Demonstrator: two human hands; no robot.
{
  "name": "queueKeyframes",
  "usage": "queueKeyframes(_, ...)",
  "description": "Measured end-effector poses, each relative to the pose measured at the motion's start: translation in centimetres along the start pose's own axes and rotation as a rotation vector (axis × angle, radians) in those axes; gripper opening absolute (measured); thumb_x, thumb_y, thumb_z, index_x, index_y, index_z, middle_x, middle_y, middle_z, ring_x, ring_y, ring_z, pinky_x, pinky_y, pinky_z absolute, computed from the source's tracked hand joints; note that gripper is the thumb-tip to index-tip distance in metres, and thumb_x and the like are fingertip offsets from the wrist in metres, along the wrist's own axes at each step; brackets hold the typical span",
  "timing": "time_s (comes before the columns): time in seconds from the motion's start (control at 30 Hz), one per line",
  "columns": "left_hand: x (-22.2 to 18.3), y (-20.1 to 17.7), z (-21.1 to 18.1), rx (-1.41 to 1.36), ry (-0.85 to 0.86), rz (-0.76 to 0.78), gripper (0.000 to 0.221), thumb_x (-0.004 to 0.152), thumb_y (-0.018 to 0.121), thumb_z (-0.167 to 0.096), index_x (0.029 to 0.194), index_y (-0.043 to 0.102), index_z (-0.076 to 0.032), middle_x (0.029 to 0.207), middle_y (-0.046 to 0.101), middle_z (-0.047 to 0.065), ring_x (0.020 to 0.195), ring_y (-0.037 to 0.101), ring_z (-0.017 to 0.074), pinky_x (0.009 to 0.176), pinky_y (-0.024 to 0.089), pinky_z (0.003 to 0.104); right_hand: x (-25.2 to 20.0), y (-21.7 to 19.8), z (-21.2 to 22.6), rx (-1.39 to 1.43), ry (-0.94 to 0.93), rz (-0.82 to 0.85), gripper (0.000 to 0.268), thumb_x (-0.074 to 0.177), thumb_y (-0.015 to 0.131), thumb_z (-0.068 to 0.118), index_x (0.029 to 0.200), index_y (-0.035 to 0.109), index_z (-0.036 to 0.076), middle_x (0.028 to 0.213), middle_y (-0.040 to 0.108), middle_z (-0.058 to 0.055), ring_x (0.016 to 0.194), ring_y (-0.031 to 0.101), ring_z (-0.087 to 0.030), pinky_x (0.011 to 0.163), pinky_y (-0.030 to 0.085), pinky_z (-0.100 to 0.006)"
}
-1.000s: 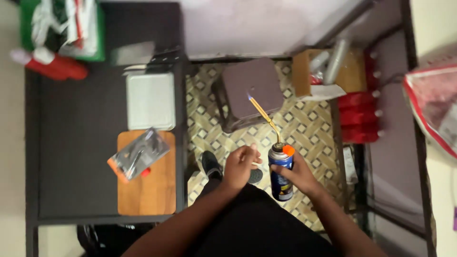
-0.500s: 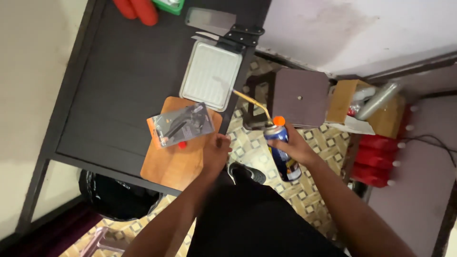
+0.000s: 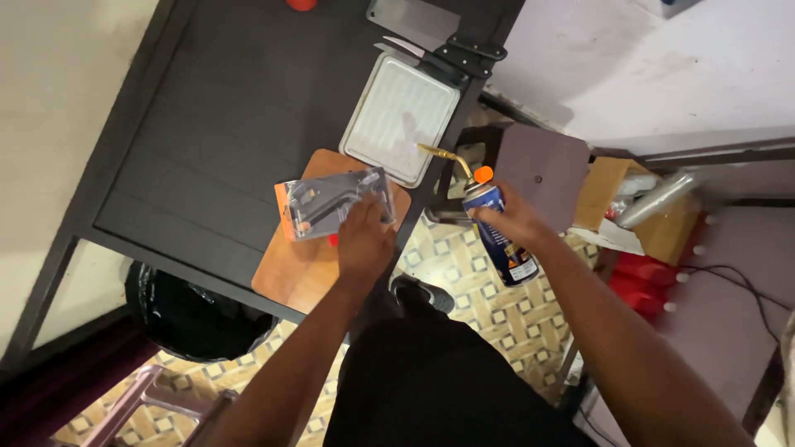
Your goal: The person is assembling a blowtorch by attaching the nozzle to the gas canister.
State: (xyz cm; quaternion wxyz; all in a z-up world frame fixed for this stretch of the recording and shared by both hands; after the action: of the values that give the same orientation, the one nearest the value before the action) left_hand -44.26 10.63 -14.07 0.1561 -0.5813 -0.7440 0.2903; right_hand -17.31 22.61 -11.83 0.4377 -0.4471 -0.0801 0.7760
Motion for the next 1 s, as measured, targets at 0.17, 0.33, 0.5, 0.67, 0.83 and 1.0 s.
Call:
queueKeyframes(0.17,0.3,1.2,1.0,0.452,0.097,0.096,0.067,0.08,0.065,-0.022,0.144,0.052,-0.014,0.159,0.04,0.011,0.145,0.035,0.0377,0.111,0.033,0.062,1.1,-0.4,0.1,0.006,0.052,-0.017,0.07,0.078,0.079,0.037,0.135,0.051,0.006,0.108,0.07,-0.013,0.093,0.071,-0.023,0.083,0.058,-0.038)
queueKeyframes(0.33,-0.5,1.4,1.3,0.49,0.085,0.173,0.064,0.086,0.063,-0.024,0.147,0.048,-0.014,0.161,0.038,0.01,0.146,0.033,0.0366,0.111,0.032,0.065,2.0,-0.8,1.0,0.023,-0.048,-0.029,0.066,0.08,0.079,0.038,0.132,0.056,0.005,0.109,0.071,-0.015,0.095,0.072,-0.024,0.083,0.059,-0.038)
queueKeyframes(0.5,-1.4,0.8,0.9,0.444,-0.009,0.28,0.061,0.09,0.062,-0.03,0.147,0.046,-0.016,0.163,0.034,0.007,0.148,0.031,0.0356,0.111,0.03,0.069,1.0,-0.6,2.9,-0.037,0.005,-0.016,0.067,0.079,0.078,0.038,0.132,0.054,0.006,0.111,0.071,-0.015,0.095,0.072,-0.024,0.083,0.059,-0.038)
queueKeyframes(0.67,-2.3,0.7,1.8,0.381,-0.095,0.293,0.06,0.093,0.062,-0.033,0.148,0.045,-0.016,0.163,0.03,0.008,0.148,0.027,0.0373,0.111,0.025,0.07,-0.1,0.2,0.9,-0.066,0.051,0.001,0.071,0.079,0.077,0.039,0.137,0.052,0.007,0.115,0.069,-0.015,0.1,0.071,-0.027,0.086,0.059,-0.041)
queueKeyframes(0.83,-2.5,0.4,1.3,0.424,-0.02,0.241,0.06,0.092,0.063,-0.034,0.145,0.047,-0.011,0.16,0.033,0.012,0.146,0.028,0.0384,0.109,0.027,0.067,-1.6,-0.2,-1.0,-0.056,-0.077,-0.085,0.079,0.078,0.08,0.037,0.142,0.045,0.005,0.118,0.068,-0.016,0.107,0.068,-0.028,0.093,0.055,-0.041)
queueKeyframes(1.0,-2.3,-1.1,-3.8,0.257,0.118,0.062,0.037,0.085,0.067,-0.027,0.12,0.065,-0.012,0.137,0.056,0.014,0.135,0.049,0.035,0.108,0.04,0.054,-5.0,1.1,0.6,-0.016,-0.025,-0.083,0.085,0.076,0.082,0.031,0.145,0.039,0.007,0.118,0.065,-0.016,0.105,0.068,-0.027,0.093,0.056,-0.04)
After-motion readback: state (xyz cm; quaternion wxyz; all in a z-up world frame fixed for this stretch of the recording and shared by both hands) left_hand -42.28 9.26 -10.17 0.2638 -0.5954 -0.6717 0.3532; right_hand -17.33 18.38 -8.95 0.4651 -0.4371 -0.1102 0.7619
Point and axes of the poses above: each hand's wrist, its own x-axis towards the middle knuckle, its own y-axis out of the palm, z = x × y, the point moved 9 cm from there along x, towards the middle knuckle
